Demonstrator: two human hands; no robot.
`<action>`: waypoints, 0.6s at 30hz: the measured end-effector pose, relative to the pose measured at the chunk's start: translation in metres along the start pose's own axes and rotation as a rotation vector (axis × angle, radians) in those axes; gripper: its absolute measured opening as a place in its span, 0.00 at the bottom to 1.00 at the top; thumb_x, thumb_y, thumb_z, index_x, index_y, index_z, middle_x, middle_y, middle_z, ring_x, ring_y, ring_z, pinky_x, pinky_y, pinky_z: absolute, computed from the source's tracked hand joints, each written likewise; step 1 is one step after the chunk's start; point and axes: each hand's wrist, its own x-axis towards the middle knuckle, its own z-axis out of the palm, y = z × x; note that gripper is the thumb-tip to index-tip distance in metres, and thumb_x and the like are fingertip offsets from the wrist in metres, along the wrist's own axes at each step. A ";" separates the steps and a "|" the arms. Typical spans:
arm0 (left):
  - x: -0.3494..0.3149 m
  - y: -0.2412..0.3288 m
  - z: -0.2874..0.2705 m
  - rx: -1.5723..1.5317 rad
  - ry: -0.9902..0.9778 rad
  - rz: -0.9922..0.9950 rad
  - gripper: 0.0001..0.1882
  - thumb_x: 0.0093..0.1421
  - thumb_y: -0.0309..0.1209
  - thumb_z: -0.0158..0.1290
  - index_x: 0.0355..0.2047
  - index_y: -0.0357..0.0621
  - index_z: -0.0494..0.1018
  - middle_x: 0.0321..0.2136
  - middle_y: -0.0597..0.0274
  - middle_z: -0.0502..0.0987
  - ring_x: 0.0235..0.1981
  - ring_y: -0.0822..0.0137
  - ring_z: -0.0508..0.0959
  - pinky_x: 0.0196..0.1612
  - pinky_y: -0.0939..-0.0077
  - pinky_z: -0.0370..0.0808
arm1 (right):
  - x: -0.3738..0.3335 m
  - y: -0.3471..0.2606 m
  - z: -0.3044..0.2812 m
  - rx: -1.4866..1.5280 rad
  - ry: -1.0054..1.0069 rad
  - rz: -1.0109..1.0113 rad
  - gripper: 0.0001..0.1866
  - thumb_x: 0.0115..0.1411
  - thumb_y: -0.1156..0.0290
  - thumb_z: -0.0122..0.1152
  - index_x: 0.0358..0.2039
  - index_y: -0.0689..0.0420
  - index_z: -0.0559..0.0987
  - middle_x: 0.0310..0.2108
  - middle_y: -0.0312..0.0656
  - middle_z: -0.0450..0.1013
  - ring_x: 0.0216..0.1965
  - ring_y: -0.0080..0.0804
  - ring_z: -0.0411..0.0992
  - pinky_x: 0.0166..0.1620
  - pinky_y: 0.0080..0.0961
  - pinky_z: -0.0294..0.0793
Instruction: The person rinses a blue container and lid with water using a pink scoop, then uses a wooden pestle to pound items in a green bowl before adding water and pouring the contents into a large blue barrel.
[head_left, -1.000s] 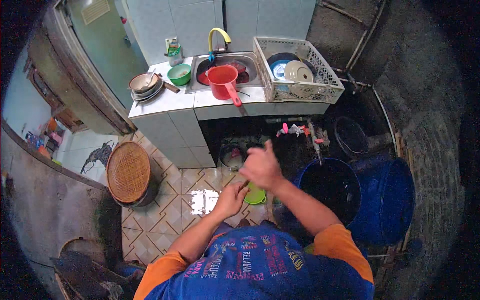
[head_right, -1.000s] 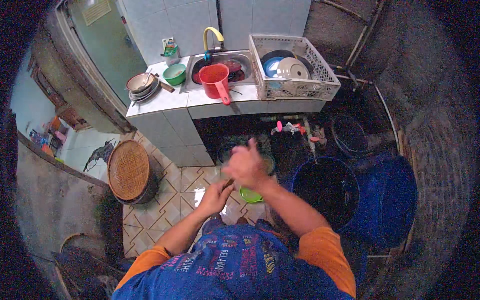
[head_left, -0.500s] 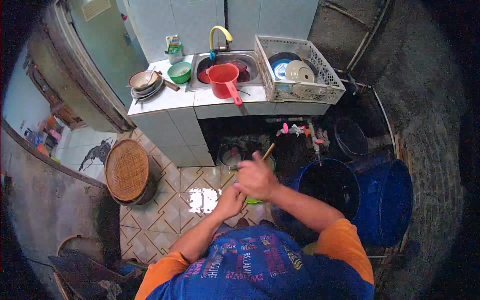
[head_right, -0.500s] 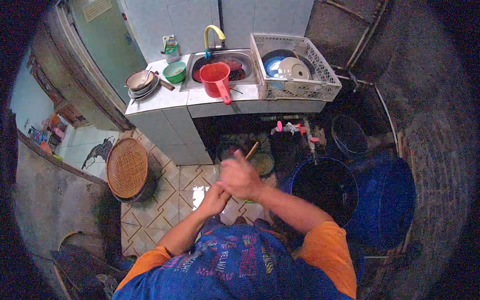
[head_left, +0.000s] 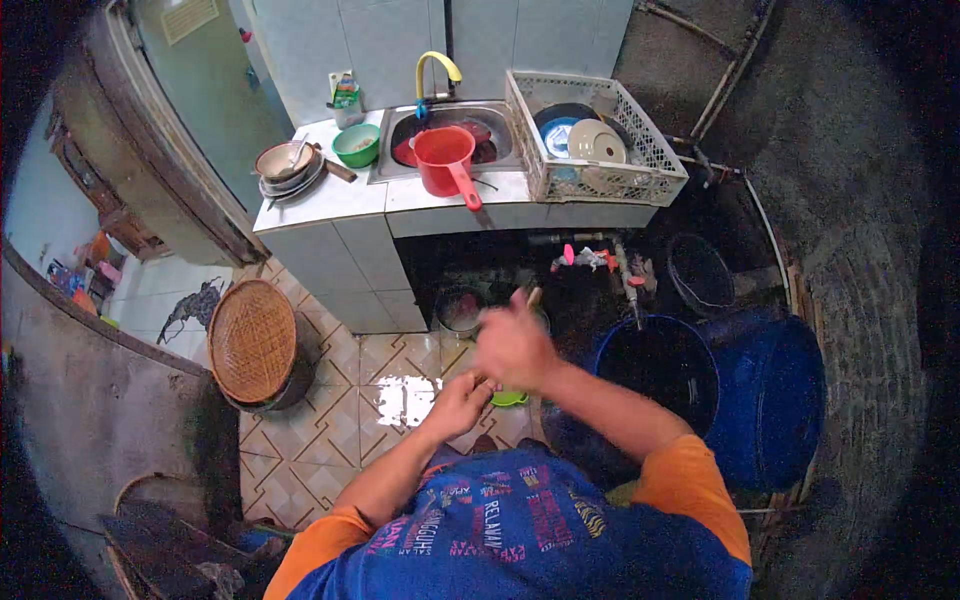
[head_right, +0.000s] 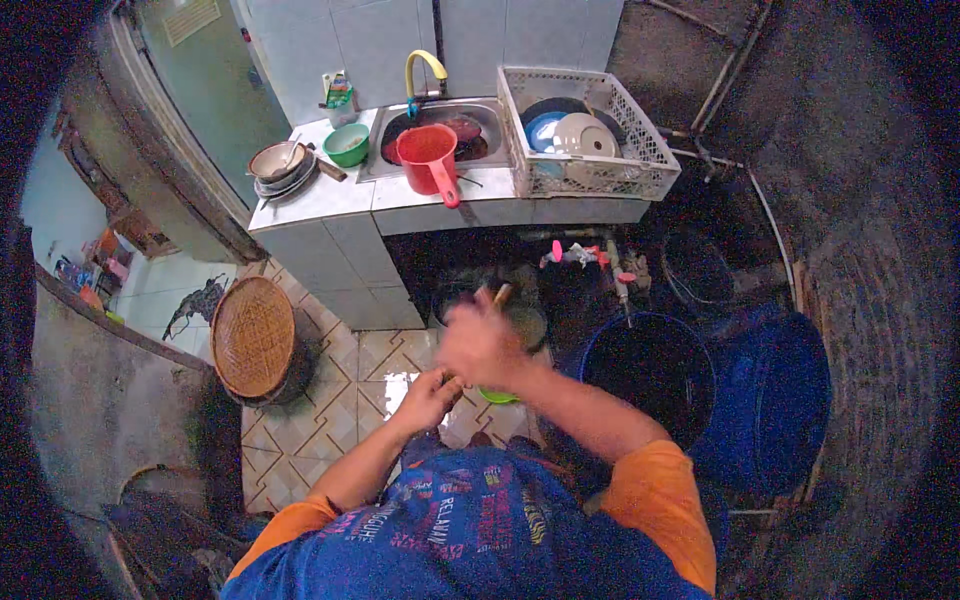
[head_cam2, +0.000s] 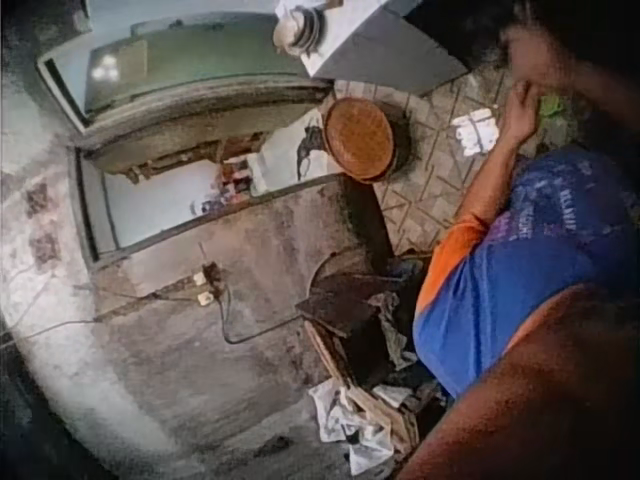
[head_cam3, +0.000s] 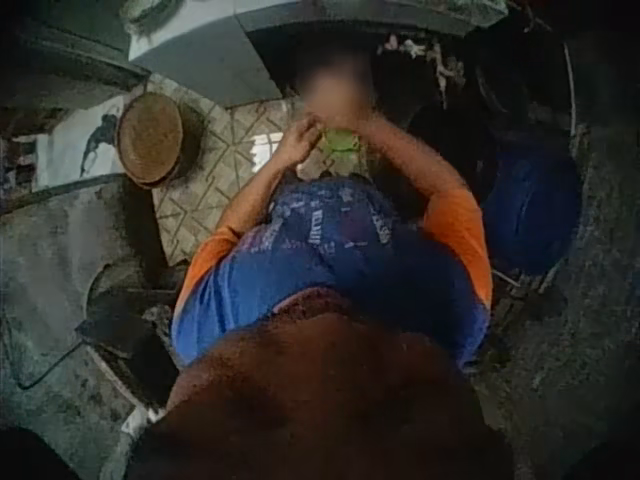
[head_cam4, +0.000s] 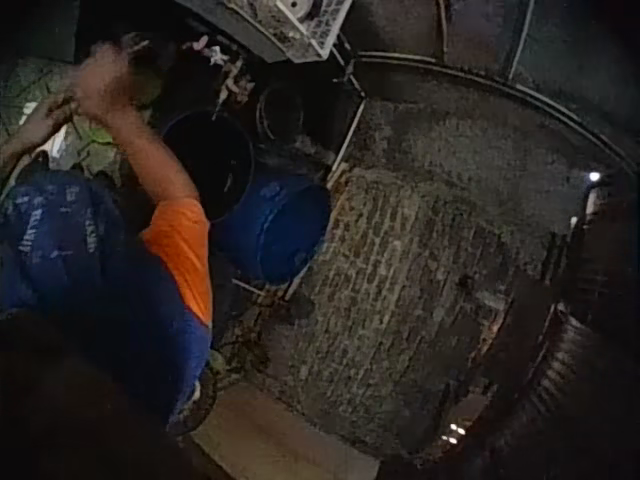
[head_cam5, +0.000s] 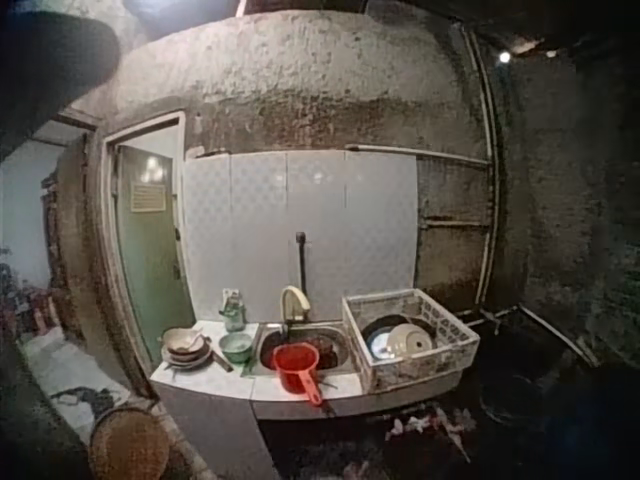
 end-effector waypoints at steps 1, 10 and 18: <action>0.001 0.003 0.000 0.005 0.004 0.014 0.11 0.65 0.37 0.49 0.34 0.42 0.74 0.18 0.71 0.68 0.20 0.77 0.65 0.22 0.76 0.63 | -0.006 -0.008 0.006 -0.011 -0.161 -0.061 0.06 0.46 0.63 0.58 0.16 0.46 0.75 0.23 0.35 0.71 0.42 0.41 0.72 0.60 0.67 0.49; -0.005 -0.002 -0.019 -0.209 0.003 -0.098 0.13 0.67 0.39 0.47 0.38 0.43 0.74 0.19 0.75 0.63 0.21 0.79 0.62 0.24 0.80 0.61 | -0.021 0.108 0.007 0.309 0.467 0.775 0.19 0.65 0.61 0.45 0.28 0.61 0.78 0.26 0.52 0.74 0.35 0.56 0.71 0.51 0.56 0.58; 0.007 0.002 -0.013 -0.041 0.071 -0.124 0.13 0.65 0.39 0.50 0.34 0.41 0.69 0.19 0.65 0.68 0.20 0.73 0.69 0.24 0.74 0.65 | -0.013 0.022 -0.016 0.307 0.576 0.183 0.08 0.57 0.67 0.55 0.23 0.55 0.74 0.26 0.42 0.70 0.38 0.45 0.70 0.53 0.56 0.54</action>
